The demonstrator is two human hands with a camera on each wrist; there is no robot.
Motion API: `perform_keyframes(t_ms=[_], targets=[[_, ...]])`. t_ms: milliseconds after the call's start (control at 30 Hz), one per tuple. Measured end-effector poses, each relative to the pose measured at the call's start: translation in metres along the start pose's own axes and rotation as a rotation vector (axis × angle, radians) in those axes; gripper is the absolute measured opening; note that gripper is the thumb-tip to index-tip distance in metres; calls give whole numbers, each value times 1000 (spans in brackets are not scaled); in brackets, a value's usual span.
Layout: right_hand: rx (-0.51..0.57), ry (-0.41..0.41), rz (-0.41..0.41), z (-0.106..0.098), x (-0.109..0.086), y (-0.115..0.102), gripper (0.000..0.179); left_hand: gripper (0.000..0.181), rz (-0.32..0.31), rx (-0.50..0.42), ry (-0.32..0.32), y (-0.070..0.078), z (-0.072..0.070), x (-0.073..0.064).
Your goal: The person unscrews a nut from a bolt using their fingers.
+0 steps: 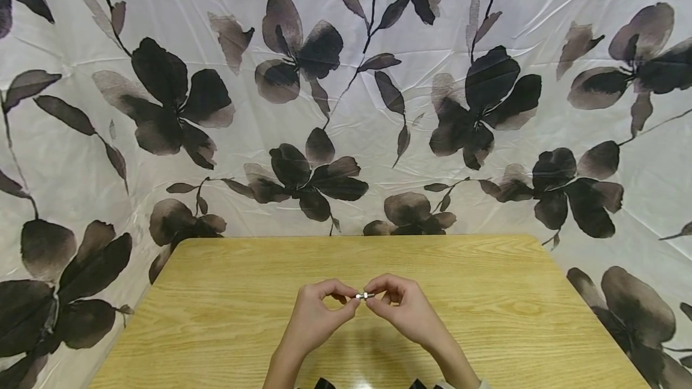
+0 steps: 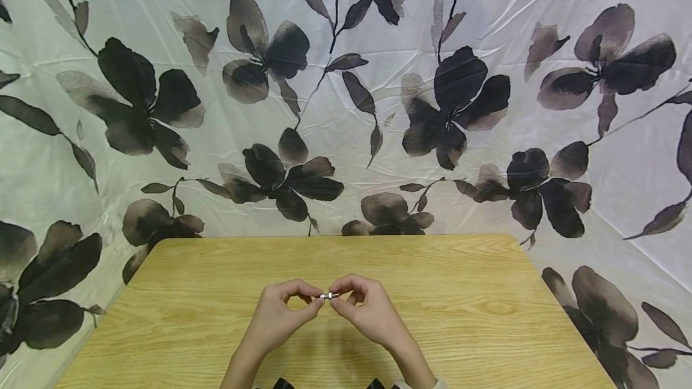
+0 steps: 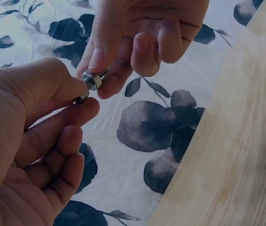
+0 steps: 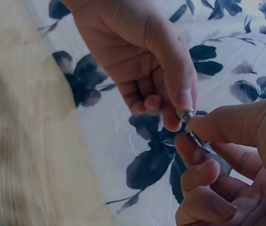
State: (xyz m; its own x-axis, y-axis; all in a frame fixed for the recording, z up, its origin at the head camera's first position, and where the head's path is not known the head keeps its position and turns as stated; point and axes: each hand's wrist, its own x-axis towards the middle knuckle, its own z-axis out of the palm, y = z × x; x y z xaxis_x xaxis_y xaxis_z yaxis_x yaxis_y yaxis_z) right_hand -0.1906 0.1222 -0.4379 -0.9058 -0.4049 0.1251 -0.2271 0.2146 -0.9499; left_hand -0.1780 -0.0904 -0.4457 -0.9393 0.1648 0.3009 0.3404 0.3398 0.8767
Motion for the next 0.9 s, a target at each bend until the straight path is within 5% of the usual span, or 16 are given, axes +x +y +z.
perform_keyframes(t_ms=[300, 900], targets=[[-9, 67, 35, 1, 1, -1, 21, 15, 14, 23, 29, -2, 0, 1], [0, -9, 62, 1, 3, 3, 29, 15, 14, 16, 19, -3, -1, 0]])
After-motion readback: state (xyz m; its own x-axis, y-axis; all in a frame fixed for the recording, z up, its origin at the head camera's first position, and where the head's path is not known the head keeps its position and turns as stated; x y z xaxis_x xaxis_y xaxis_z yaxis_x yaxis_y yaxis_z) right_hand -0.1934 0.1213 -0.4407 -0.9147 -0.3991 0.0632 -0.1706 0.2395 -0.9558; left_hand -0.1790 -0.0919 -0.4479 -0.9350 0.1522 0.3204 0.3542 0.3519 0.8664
